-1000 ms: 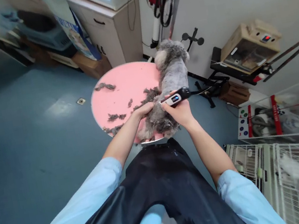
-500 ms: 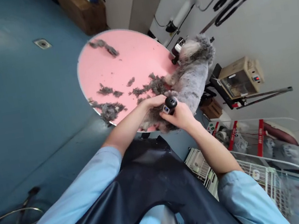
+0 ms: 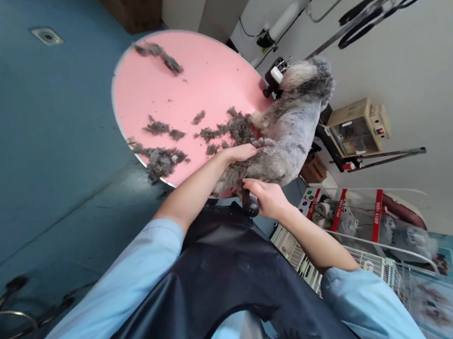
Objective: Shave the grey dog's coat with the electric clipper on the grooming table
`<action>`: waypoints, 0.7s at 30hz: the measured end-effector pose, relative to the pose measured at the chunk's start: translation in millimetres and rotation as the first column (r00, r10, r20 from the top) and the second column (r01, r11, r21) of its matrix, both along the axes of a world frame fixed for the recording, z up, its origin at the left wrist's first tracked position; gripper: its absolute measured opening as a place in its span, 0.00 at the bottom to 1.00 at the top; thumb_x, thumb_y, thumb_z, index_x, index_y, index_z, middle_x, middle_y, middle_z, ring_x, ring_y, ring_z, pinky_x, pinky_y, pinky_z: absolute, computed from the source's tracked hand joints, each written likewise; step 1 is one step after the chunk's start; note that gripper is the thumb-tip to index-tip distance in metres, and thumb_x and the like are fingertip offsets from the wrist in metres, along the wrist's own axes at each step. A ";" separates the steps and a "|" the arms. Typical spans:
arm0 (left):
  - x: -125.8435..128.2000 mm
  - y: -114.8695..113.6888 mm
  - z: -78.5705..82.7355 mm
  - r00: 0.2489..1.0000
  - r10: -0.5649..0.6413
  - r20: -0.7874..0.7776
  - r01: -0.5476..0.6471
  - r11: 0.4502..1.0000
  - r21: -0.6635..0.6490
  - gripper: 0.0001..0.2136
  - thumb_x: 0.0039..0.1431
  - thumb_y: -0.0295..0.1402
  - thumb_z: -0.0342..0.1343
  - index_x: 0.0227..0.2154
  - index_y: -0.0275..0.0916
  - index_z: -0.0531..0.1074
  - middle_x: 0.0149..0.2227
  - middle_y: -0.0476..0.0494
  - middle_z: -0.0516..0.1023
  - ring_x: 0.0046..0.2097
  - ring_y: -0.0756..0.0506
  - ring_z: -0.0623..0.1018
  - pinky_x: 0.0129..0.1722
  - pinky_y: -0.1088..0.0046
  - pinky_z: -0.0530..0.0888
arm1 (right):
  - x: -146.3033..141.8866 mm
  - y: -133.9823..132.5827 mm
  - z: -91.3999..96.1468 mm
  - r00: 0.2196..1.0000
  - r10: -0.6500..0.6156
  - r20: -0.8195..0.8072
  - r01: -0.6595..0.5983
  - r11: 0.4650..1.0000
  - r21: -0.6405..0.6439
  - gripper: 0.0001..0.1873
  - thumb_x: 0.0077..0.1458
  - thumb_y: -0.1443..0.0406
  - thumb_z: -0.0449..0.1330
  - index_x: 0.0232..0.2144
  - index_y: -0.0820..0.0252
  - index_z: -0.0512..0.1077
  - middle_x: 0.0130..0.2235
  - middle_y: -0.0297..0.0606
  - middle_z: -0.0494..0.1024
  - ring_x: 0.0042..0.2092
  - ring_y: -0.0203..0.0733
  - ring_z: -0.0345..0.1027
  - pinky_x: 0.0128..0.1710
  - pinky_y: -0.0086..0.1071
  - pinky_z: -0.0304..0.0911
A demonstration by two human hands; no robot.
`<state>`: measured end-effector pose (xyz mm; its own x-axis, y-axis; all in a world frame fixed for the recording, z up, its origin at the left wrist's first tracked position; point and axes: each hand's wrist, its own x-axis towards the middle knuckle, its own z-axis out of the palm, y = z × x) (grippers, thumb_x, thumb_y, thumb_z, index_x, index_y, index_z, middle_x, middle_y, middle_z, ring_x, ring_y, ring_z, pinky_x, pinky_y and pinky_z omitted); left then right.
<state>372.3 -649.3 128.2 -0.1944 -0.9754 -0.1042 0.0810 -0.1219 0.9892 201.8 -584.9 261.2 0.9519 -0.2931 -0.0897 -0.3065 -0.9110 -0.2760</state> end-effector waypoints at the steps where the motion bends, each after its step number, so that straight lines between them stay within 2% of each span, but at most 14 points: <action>1: 0.6 2.6 2.5 1.000 -0.012 -0.008 0.012 1.000 0.015 0.19 0.66 0.42 0.50 0.41 0.32 0.79 0.46 0.42 0.82 0.44 0.46 0.77 0.45 0.76 0.73 | -3.9 2.1 0.9 1.000 0.024 0.016 -0.023 0.999 -0.026 0.13 0.57 0.61 0.63 0.45 0.53 0.71 0.51 0.44 0.82 0.47 0.48 0.81 0.42 0.37 0.77; 6: 3.7 9.4 12.3 0.997 -0.065 0.052 0.059 0.992 0.115 0.23 0.70 0.44 0.45 0.46 0.31 0.78 0.53 0.39 0.79 0.51 0.44 0.78 0.51 0.77 0.71 | -4.6 -2.1 17.5 0.960 -0.002 0.279 0.053 0.983 -0.173 0.19 0.56 0.60 0.66 0.48 0.53 0.68 0.49 0.44 0.83 0.49 0.46 0.80 0.45 0.37 0.76; 10: 4.2 10.8 11.7 0.992 -0.117 0.047 0.106 0.976 0.192 0.26 0.70 0.46 0.43 0.53 0.30 0.76 0.56 0.38 0.78 0.54 0.42 0.77 0.52 0.75 0.72 | -1.0 0.4 3.6 0.983 0.122 0.134 -0.094 0.975 -0.203 0.11 0.62 0.61 0.61 0.47 0.55 0.70 0.50 0.45 0.83 0.44 0.44 0.81 0.40 0.33 0.76; 13: 3.7 12.1 8.6 0.991 -0.134 0.016 0.128 0.974 0.188 0.28 0.69 0.49 0.43 0.56 0.33 0.74 0.58 0.39 0.77 0.56 0.42 0.76 0.55 0.74 0.71 | -9.2 10.9 -6.1 0.986 0.167 0.013 -0.159 0.956 -0.245 0.10 0.64 0.63 0.57 0.47 0.57 0.72 0.52 0.48 0.82 0.39 0.43 0.81 0.35 0.33 0.74; 15: 3.2 12.3 7.5 0.991 -0.136 -0.004 0.135 0.977 0.167 0.27 0.69 0.49 0.43 0.56 0.34 0.74 0.58 0.40 0.77 0.57 0.43 0.76 0.56 0.74 0.70 | -15.7 16.0 -3.3 0.983 0.177 0.055 -0.156 0.950 -0.272 0.10 0.64 0.62 0.58 0.47 0.56 0.73 0.51 0.46 0.82 0.40 0.43 0.81 0.35 0.33 0.73; 18: 2.9 10.6 7.8 0.990 -0.139 -0.001 0.137 0.978 0.155 0.26 0.69 0.47 0.44 0.53 0.33 0.76 0.56 0.40 0.78 0.55 0.43 0.77 0.55 0.75 0.70 | -18.8 15.9 5.9 0.965 0.157 0.212 -0.083 0.944 -0.321 0.12 0.61 0.62 0.62 0.47 0.55 0.72 0.51 0.45 0.82 0.42 0.44 0.81 0.38 0.34 0.73; 21: 2.6 8.0 7.9 0.991 -0.127 0.040 0.119 0.979 0.165 0.24 0.69 0.44 0.45 0.48 0.31 0.79 0.53 0.40 0.80 0.52 0.43 0.78 0.52 0.76 0.71 | -14.2 12.6 3.9 0.972 0.190 0.141 -0.126 0.921 -0.369 0.11 0.64 0.64 0.58 0.48 0.56 0.73 0.53 0.45 0.81 0.37 0.42 0.79 0.35 0.34 0.70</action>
